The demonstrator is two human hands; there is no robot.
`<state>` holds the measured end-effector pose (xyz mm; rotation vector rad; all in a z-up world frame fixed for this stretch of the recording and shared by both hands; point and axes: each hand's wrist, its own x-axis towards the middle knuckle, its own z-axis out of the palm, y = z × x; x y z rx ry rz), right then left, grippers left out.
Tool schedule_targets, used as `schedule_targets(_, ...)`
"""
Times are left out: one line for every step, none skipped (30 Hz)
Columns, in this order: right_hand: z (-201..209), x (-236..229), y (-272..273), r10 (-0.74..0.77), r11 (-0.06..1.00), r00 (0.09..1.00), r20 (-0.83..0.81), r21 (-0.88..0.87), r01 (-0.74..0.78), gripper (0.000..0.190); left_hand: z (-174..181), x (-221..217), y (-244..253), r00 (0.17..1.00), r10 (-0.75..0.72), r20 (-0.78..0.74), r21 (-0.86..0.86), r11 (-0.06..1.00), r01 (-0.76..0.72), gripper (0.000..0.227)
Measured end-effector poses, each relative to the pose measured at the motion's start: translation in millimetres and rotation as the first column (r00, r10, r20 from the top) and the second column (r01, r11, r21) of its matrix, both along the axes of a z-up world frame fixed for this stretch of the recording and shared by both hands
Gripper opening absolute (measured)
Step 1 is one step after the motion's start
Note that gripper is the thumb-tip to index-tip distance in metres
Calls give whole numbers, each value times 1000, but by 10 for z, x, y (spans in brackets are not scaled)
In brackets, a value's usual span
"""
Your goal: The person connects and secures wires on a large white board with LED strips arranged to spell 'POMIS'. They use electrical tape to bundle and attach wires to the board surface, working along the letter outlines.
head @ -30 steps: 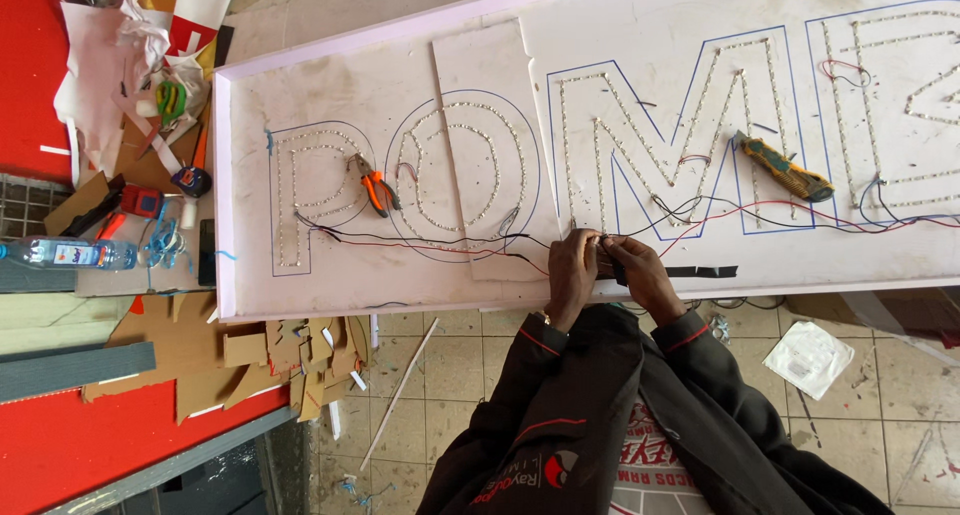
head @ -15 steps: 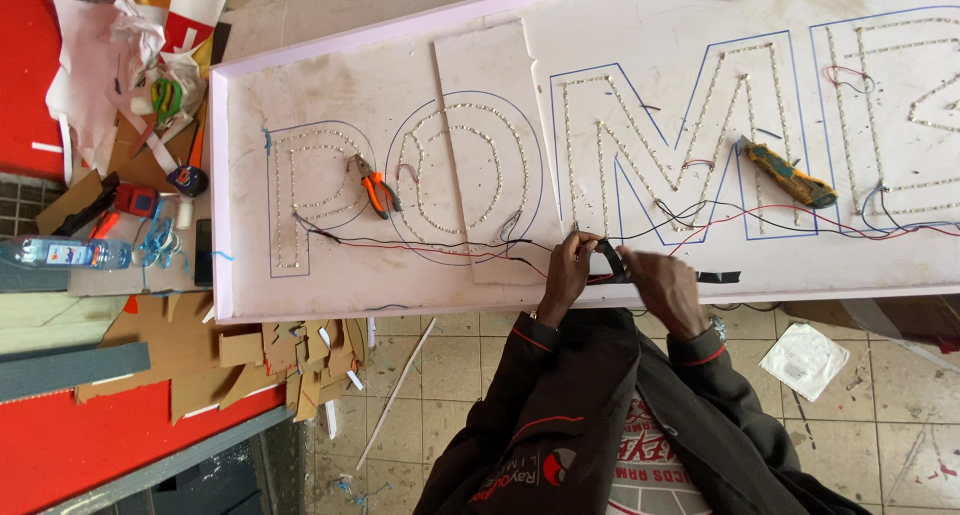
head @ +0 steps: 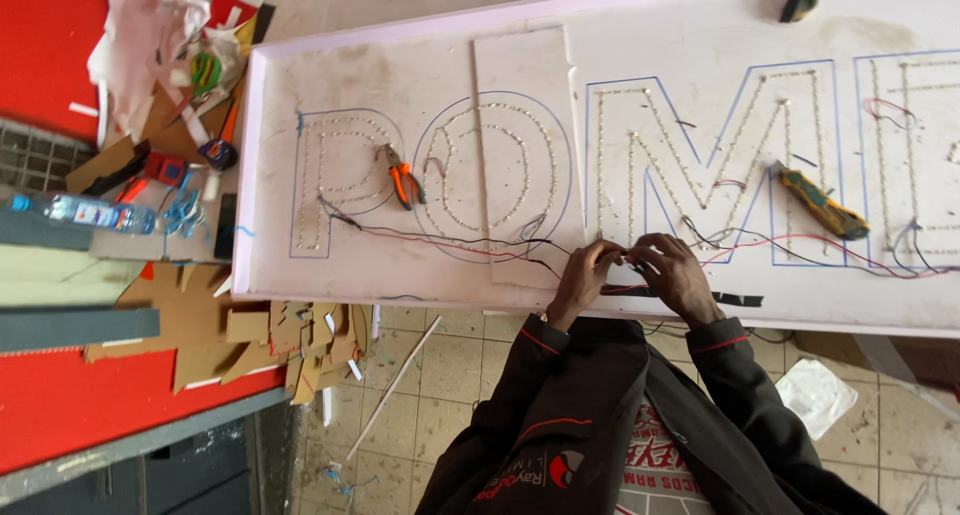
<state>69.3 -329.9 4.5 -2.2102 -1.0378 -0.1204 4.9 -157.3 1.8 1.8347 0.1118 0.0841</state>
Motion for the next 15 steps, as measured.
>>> schedule_targets(-31, -15, 22, 17, 1000, 1000, 0, 3, -17, 6, 10, 5, 4, 1000, 17, 0, 3, 1000, -17, 11)
schedule_targets(-62, -40, 38, -34, 999, 999, -42, 36, 35, 7, 21, 13, 7, 1000, -15, 27, 7, 1000, 14, 11)
schedule_targets(-93, -62, 51, -83, 994, 993, -87, 66, 88, 10, 32, 23, 8, 998, -46, 52, 12, 999, 45, 12)
schedule_targets(-88, -69, 49, -74, 995, 993, -87, 67, 80, 10, 11, 5, 1, 998, -37, 52, 12, 999, 37, 12)
schedule_targets(-83, -75, 46, -127, 986, 981, -147, 92, 142, 7, -9, -12, -6, 996, -58, 60, 24, 998, 57, 11)
schedule_targets(-77, -74, 54, -176, 973, 963, -206, 114, 203, 5, -26, -24, -2, 994, -78, 70, 38, 996, 76, 10)
schedule_targets(3, -51, 79, -166, 974, 965, -205, 116, 193, 5, 11, -34, -5, 995, -69, 70, 40, 997, 66, 10)
schedule_targets(80, -40, 98, -193, 960, 952, -238, 155, 233, 5, 46, -54, -12, 996, -66, 56, 14, 998, 65, 7)
schedule_targets(156, -28, 117, -217, 942, 938, -271, 192, 274, 7, 80, -73, -20, 997, -63, 42, -11, 998, 63, 8)
schedule_targets(164, -34, 140, -212, 944, 939, -273, 192, 269, 7, 111, -63, -9, 998, -57, 41, -11, 998, 57, 8)
schedule_targets(171, -40, 161, -238, 936, 926, -293, 184, 299, 6, 140, -54, 1, 997, -45, 59, 0, 999, 45, 6)
schedule_targets(176, -47, 165, -268, 927, 911, -312, 173, 332, 5, 163, -41, -4, 996, -36, 79, 9, 999, 36, 6)
schedule_targets(159, -41, 175, -266, 929, 912, -312, 172, 329, 5, 207, -51, 6, 996, -33, 79, 8, 999, 33, 6)
schedule_targets(147, -32, 175, -267, 928, 902, -339, 163, 336, 4, 253, -56, 9, 993, -36, 110, 74, 997, 27, 6)
schedule_targets(136, -20, 176, -268, 927, 891, -365, 155, 343, 4, 299, -58, 12, 989, -40, 140, 140, 990, 20, 9)
